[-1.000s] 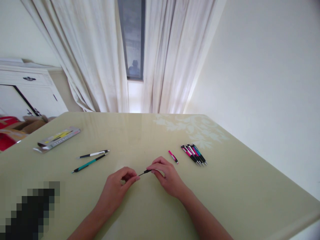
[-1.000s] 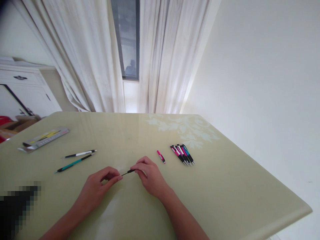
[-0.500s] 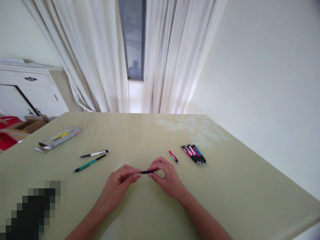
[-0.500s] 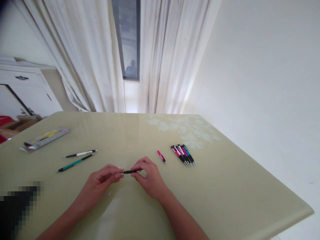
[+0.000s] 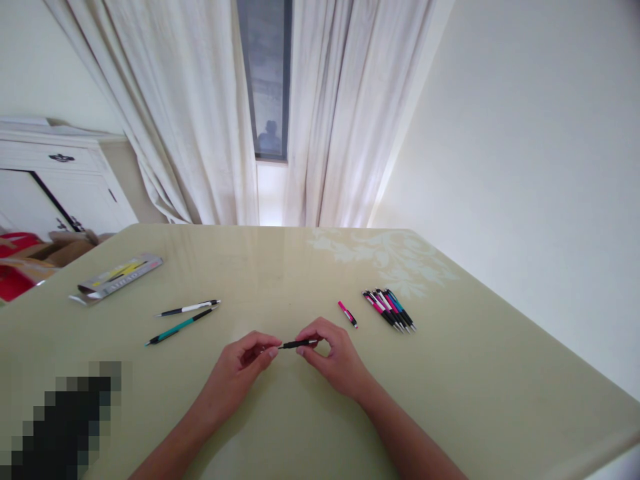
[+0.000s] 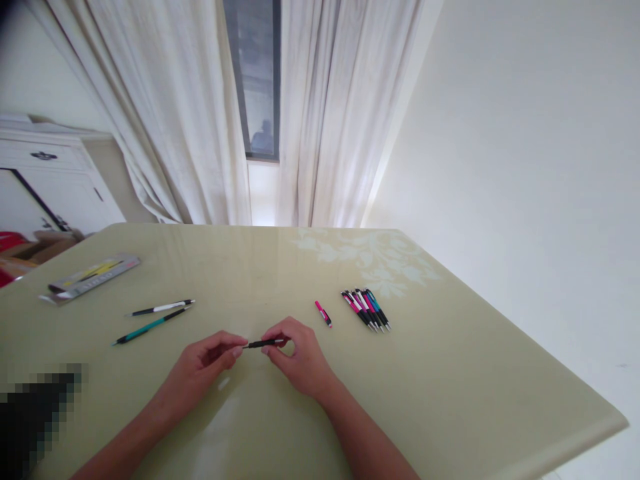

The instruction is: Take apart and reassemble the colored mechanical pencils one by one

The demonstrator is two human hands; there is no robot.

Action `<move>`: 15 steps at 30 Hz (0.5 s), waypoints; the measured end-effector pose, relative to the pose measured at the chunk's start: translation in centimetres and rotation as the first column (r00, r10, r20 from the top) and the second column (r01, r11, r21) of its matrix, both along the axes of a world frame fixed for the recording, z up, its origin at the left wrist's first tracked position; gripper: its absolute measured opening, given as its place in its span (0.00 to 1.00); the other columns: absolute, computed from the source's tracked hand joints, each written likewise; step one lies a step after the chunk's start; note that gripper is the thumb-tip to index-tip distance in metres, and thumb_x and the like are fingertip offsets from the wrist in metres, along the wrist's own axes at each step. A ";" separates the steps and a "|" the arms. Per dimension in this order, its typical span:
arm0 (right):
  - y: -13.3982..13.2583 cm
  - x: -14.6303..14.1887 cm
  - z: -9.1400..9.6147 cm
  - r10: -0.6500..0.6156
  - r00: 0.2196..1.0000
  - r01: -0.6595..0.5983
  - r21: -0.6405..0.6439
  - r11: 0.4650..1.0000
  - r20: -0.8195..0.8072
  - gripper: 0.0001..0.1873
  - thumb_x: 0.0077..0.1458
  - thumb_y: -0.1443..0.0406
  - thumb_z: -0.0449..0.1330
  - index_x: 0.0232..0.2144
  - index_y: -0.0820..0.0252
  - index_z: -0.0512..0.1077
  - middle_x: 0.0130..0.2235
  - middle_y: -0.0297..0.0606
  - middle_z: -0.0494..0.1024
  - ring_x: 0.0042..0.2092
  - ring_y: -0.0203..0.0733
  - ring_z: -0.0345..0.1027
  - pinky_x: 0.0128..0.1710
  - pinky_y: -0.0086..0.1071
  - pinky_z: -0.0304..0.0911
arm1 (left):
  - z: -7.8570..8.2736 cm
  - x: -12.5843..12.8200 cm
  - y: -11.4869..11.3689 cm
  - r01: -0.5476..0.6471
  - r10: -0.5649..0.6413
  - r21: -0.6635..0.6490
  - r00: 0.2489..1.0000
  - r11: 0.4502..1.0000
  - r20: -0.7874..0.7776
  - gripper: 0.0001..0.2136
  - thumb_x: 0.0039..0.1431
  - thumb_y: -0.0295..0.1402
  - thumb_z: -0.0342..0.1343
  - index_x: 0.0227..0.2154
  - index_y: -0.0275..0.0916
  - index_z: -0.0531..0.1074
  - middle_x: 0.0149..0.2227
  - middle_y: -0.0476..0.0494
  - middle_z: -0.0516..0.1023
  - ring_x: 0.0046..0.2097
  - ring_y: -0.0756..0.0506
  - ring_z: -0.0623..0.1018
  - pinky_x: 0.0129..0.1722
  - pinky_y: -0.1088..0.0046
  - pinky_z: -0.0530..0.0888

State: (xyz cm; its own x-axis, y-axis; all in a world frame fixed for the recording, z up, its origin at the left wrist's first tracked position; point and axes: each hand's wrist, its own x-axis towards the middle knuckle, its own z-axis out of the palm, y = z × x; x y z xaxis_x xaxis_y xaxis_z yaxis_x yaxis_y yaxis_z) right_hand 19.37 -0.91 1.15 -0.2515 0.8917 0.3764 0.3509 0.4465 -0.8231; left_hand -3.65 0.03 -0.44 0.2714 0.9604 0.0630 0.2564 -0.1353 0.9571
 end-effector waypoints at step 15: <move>-0.2 -0.1 0.2 0.012 1.000 -0.012 -0.026 1.000 -0.017 0.04 0.57 0.67 0.67 0.37 0.59 0.79 0.35 0.36 0.79 0.37 0.39 0.72 0.39 0.32 0.68 | -0.1 0.2 -0.2 -0.041 0.050 -0.071 0.989 0.997 0.140 0.13 0.53 0.43 0.68 0.35 0.39 0.81 0.34 0.44 0.84 0.37 0.43 0.82 0.39 0.70 0.78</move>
State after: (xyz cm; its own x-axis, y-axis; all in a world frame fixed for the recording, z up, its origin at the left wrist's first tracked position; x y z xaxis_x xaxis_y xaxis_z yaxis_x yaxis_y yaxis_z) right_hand 19.23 -1.15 1.36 -0.2558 0.8982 0.3575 0.3315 0.4288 -0.8404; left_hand -3.41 -0.19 -0.52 0.2202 0.9749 0.0322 0.1221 -0.0603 0.9907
